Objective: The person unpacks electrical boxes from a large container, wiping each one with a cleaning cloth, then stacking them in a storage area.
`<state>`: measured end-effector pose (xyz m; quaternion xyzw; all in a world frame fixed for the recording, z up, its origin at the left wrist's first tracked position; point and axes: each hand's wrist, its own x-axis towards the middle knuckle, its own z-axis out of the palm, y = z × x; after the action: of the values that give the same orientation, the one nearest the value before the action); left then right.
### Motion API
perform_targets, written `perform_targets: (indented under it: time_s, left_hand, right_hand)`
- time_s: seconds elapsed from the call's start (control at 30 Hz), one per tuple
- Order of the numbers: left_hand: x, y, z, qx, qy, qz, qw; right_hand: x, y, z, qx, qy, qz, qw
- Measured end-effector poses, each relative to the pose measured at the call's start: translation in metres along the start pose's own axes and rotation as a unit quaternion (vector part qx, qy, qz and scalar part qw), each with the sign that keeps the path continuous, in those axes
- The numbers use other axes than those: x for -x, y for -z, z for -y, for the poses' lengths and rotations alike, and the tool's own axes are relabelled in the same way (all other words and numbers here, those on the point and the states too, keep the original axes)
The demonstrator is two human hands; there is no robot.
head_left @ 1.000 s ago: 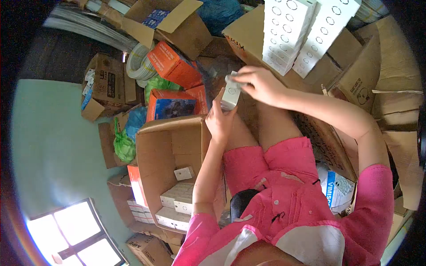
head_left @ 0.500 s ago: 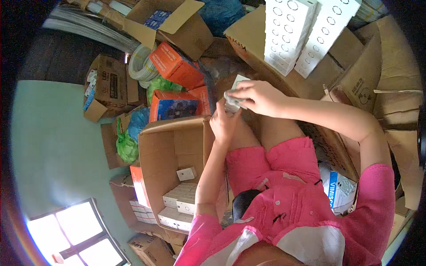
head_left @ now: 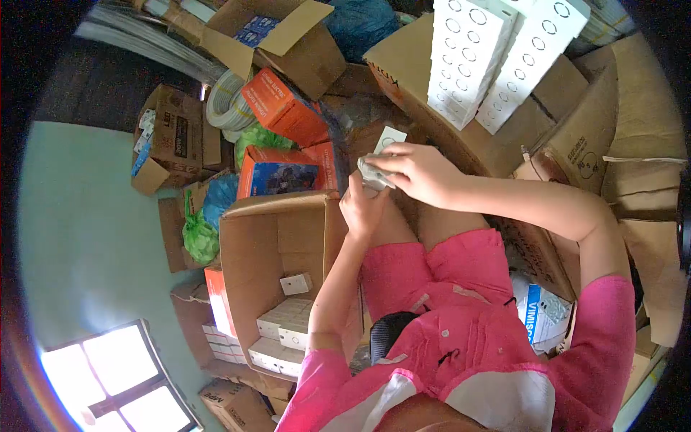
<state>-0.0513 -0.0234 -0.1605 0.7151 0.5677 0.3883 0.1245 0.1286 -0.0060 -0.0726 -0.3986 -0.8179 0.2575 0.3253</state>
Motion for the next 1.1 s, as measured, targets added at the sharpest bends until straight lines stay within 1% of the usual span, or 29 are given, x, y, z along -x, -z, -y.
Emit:
perform_targets:
  time_s: [0.07, 0.1, 0.13, 0.2, 0.23, 0.27, 0.37, 0.47, 0.53, 0.57, 0.6, 0.63, 0.67, 0.73, 0.77, 0.87, 0.93, 0.97, 1.0, 1.03, 1.07, 1.1]
  left_hand:
    - [-0.006, 0.002, -0.015, 0.034, 0.012, -0.011, 0.999]
    - [-0.012, 0.006, -0.024, 0.034, 0.003, -0.017, 0.999]
    - [-0.012, 0.006, -0.025, 0.028, 0.0, -0.011, 1.0]
    - [-0.011, 0.007, -0.024, 0.017, -0.005, 0.003, 1.0]
    - [-0.008, 0.006, -0.021, 0.011, -0.007, 0.01, 1.0]
    - [-0.009, 0.005, -0.018, 0.008, 0.003, 0.019, 1.0]
    - [-0.006, 0.005, -0.009, -0.002, 0.03, 0.035, 0.999]
    - [-0.008, 0.004, -0.007, -0.002, 0.039, 0.024, 0.999]
    - [-0.015, 0.008, -0.021, 0.008, 0.048, 0.012, 0.999]
    - [-0.016, 0.007, -0.018, 0.011, 0.011, -0.001, 1.0]
    - [-0.016, 0.007, -0.017, 0.009, -0.001, -0.009, 1.0]
    - [-0.016, 0.007, -0.017, 0.007, -0.014, -0.016, 1.0]
    - [-0.016, 0.006, -0.018, 0.007, -0.025, -0.025, 0.999]
    - [-0.013, 0.005, -0.012, 0.018, 0.047, 0.0, 0.999]
    - [-0.012, 0.006, -0.009, 0.021, 0.082, 0.012, 0.996]
    - [-0.014, 0.011, -0.015, 0.123, 0.12, -0.002, 0.985]
    - [-0.016, 0.009, -0.021, 0.119, 0.126, -0.028, 0.984]
    - [-0.016, 0.005, -0.02, 0.123, 0.127, -0.043, 0.983]
    - [-0.017, 0.003, -0.02, 0.127, 0.127, -0.059, 0.982]
    - [-0.017, 0.011, -0.024, 0.069, 0.094, -0.036, 0.992]
    - [-0.015, 0.009, -0.021, 0.062, 0.095, -0.028, 0.993]
    - [-0.014, 0.007, -0.019, 0.055, 0.095, -0.019, 0.994]
  right_hand:
    - [-0.008, 0.008, -0.013, 0.028, -0.005, -0.029, 0.999]
    - [-0.014, 0.012, -0.023, 0.068, -0.012, -0.053, 0.996]
    - [-0.02, 0.022, -0.028, 0.097, -0.059, -0.032, 0.993]
    - [-0.02, 0.025, -0.038, 0.085, -0.043, -0.097, 0.991]
    - [-0.019, 0.02, -0.038, 0.098, -0.021, -0.108, 0.989]
    - [-0.013, 0.015, -0.034, 0.091, -0.029, -0.073, 0.993]
    - [-0.002, 0.003, -0.009, 0.044, 0.037, -0.043, 0.997]
    - [-0.01, 0.005, -0.014, -0.003, 0.04, -0.044, 0.998]
    - [-0.02, 0.018, -0.031, 0.038, -0.041, -0.038, 0.998]
    - [-0.022, 0.02, -0.045, 0.043, -0.043, -0.064, 0.996]
    - [-0.026, 0.022, -0.045, 0.046, -0.044, -0.092, 0.994]
    - [-0.024, 0.023, -0.041, 0.055, -0.047, -0.078, 0.994]
    - [-0.021, 0.022, -0.035, 0.017, -0.097, -0.033, 0.995]
    - [-0.015, 0.012, -0.022, 0.027, -0.006, -0.039, 0.999]
    - [-0.013, 0.007, -0.021, 0.006, 0.035, -0.029, 0.999]
    - [-0.018, 0.016, -0.014, 0.024, 0.117, 0.046, 0.992]
    - [-0.022, 0.02, -0.022, 0.083, 0.116, 0.029, 0.989]
    - [-0.028, 0.019, -0.033, 0.103, 0.121, 0.001, 0.987]
    - [-0.029, 0.025, -0.039, 0.113, 0.091, -0.023, 0.989]
    - [-0.03, 0.029, -0.044, 0.1, 0.035, -0.02, 0.994]
    - [-0.03, 0.032, -0.047, 0.087, -0.02, -0.019, 0.996]
    - [-0.028, 0.033, -0.048, 0.128, -0.003, 0.001, 0.992]
